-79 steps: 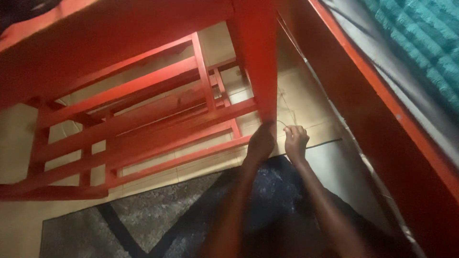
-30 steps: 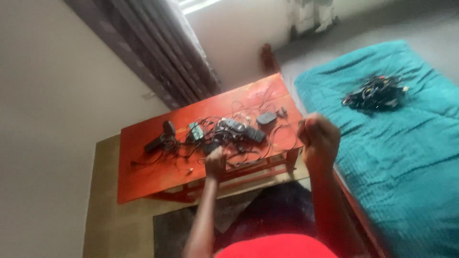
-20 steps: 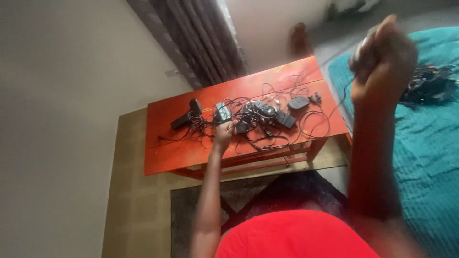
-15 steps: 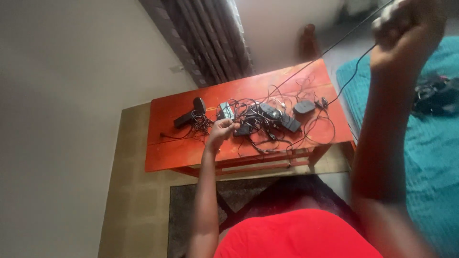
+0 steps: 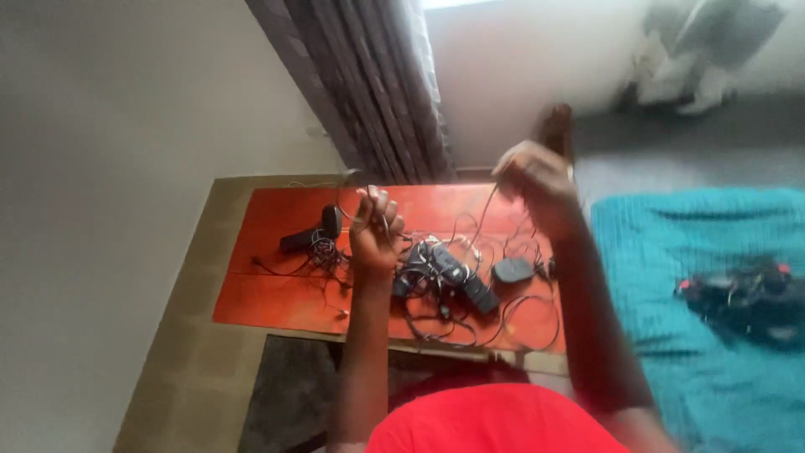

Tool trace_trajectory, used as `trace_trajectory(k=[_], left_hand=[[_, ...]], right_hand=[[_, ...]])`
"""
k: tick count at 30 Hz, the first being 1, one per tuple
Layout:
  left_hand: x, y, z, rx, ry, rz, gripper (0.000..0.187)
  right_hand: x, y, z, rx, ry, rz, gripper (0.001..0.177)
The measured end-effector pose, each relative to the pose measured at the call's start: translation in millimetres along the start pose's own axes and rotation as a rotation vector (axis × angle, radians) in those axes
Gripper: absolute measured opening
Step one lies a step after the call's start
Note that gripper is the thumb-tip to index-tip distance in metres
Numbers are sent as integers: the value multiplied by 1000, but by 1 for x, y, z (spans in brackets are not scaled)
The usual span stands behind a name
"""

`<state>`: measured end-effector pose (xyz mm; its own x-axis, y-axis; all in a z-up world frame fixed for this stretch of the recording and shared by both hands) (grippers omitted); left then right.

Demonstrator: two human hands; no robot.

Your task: Untangling and winding various electrical cables and power adapters on a desk and a bed.

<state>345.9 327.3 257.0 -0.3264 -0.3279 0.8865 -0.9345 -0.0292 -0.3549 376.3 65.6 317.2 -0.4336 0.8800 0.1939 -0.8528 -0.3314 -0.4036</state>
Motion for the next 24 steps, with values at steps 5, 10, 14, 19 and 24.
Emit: trace_trajectory(k=[5, 10, 14, 19, 24], left_hand=[[13, -4, 24, 54, -62, -3, 27], [-6, -4, 68, -164, -574, 21, 28], [-18, -7, 150, -670, -1076, 63, 45], [-80, -41, 225, -643, -1011, 183, 60], [44, -69, 191, -376, -640, 13, 25]], right_hand=[[-2, 3, -83, 237, -62, 30, 29], [-26, -18, -96, 196, -190, -42, 34], [-32, -33, -61, -3, -165, -63, 43], [-23, -26, -29, -143, -353, 115, 44], [18, 0, 48, -168, 118, 192, 36]])
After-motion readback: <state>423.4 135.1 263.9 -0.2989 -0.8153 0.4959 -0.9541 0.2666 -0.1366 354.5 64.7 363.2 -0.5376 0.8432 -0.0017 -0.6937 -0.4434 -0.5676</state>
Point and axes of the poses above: each hand's wrist, its own y-axis away from the middle knuckle, its own x-axis out of the palm, z = x × y, the point moved 9 cm from there along -y, towards the middle knuckle, and after that the axes turned 4 degrees about x, right-handed, at the moved point
